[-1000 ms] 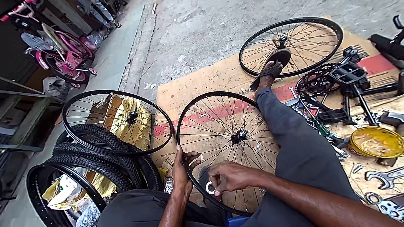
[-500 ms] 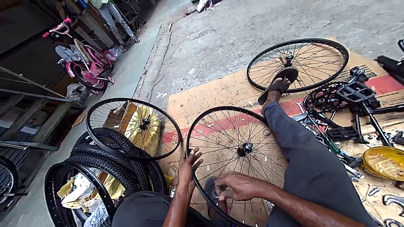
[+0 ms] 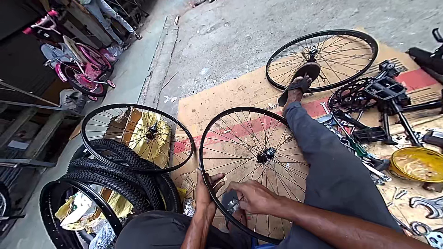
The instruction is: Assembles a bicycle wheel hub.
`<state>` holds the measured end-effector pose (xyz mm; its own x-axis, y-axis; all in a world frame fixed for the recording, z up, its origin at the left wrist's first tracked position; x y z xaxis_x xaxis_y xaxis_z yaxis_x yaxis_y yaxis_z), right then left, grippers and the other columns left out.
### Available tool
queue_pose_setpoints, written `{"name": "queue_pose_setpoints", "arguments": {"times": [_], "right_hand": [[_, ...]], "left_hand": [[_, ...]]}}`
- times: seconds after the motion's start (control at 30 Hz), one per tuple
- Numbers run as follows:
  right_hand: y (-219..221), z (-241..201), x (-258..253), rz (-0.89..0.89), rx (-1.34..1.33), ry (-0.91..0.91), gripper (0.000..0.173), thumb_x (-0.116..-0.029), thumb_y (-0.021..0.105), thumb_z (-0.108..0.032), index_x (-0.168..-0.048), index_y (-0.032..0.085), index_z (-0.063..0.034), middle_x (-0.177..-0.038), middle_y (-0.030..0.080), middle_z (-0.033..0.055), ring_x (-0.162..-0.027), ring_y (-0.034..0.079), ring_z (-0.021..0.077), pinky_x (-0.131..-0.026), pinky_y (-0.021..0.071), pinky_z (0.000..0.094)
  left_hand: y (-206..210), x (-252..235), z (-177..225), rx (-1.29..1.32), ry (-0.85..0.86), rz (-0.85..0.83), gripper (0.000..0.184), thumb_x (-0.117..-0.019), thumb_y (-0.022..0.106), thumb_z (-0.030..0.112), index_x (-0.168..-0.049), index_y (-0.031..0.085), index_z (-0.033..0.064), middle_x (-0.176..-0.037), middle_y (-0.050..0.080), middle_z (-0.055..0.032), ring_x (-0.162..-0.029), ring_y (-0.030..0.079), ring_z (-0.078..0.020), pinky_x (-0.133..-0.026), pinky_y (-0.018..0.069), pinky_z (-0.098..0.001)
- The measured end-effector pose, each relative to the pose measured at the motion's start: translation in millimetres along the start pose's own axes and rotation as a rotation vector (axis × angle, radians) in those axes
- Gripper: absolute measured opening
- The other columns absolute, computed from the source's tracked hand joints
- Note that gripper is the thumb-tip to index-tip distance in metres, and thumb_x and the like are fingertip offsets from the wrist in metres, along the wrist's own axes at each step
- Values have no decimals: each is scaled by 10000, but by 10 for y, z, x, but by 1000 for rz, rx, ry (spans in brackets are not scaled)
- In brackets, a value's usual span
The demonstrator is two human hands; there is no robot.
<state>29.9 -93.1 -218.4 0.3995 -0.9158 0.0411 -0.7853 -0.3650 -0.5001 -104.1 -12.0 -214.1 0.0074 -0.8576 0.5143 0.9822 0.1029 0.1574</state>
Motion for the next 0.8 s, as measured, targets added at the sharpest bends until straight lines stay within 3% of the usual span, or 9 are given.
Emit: {"name": "queue_pose_setpoints", "arguments": {"times": [0.07,0.1,0.2,0.27,0.33,0.4,0.57,0.67,0.8], "right_hand": [[71,-4,-14,0,134,50,191,-931,647,-175,-1100,701,-103,-909,717,143,-872,700,345,-782,536,583],[72,-12,-27,-8,151,53,172,-944,632,-199,-1072,710,-114,-882,714,136,-858,697,341,-771,527,580],[80,-41,-11,-112,84,-53,194,-987,633,-278,-1083,718,-133,-895,714,93,-831,684,286,-781,525,542],[106,-52,30,-156,13,-138,254,-1022,617,-349,-1148,729,-159,-1022,733,43,-903,687,218,-863,537,497],[167,-76,59,-166,24,-171,274,-1033,584,-374,-1177,709,-178,-1054,737,23,-996,686,208,-947,502,507],[193,-105,52,-199,6,-162,266,-1041,563,-335,-1190,696,-159,-1053,735,40,-1000,671,230,-964,450,526],[192,-99,9,-153,19,-97,363,-1096,419,-377,-1125,697,-147,-961,704,77,-945,661,253,-920,455,517],[238,-89,-29,-141,-28,-29,341,-1081,450,-366,-1085,701,-136,-963,692,67,-940,636,229,-943,406,506],[227,-81,-31,-127,-82,-33,301,-1060,495,-333,-1075,704,-116,-1051,680,65,-1057,621,207,-1045,354,506]], "left_hand": [[21,5,9,14,1,9,571,-1116,294,455,-886,559,6,-782,712,-197,-808,741,-348,-737,607,-483],[28,-1,11,15,4,12,540,-1119,299,431,-886,554,16,-761,703,-183,-789,737,-336,-723,606,-474],[17,2,-5,17,9,12,545,-1119,303,432,-858,559,28,-755,709,-171,-764,737,-312,-697,606,-446],[5,-1,-11,23,11,6,551,-1119,304,436,-855,564,28,-760,713,-172,-765,740,-315,-694,608,-446],[-2,4,-27,23,9,0,560,-1118,299,443,-848,563,29,-761,716,-171,-761,743,-318,-686,611,-445],[9,8,-24,21,5,2,576,-1116,293,460,-837,556,30,-765,715,-170,-752,739,-316,-689,608,-447],[29,20,-31,41,5,0,589,-1108,309,485,-818,561,38,-778,725,-164,-748,741,-301,-671,606,-411],[26,32,-35,31,0,3,564,-1108,317,478,-835,561,49,-792,728,-153,-762,739,-284,-680,599,-393],[41,31,-30,27,2,10,559,-1110,330,457,-795,561,56,-788,728,-150,-761,735,-282,-678,595,-391]]}}
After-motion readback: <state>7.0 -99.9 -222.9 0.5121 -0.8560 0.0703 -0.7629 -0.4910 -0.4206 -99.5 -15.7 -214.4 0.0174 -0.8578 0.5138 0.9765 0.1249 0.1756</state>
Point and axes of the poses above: each hand's wrist, its own x-axis away from the middle knuckle, its own y-axis out of the palm, z = x × y, the point moved 8 cm from there along -x, towards the middle knuckle
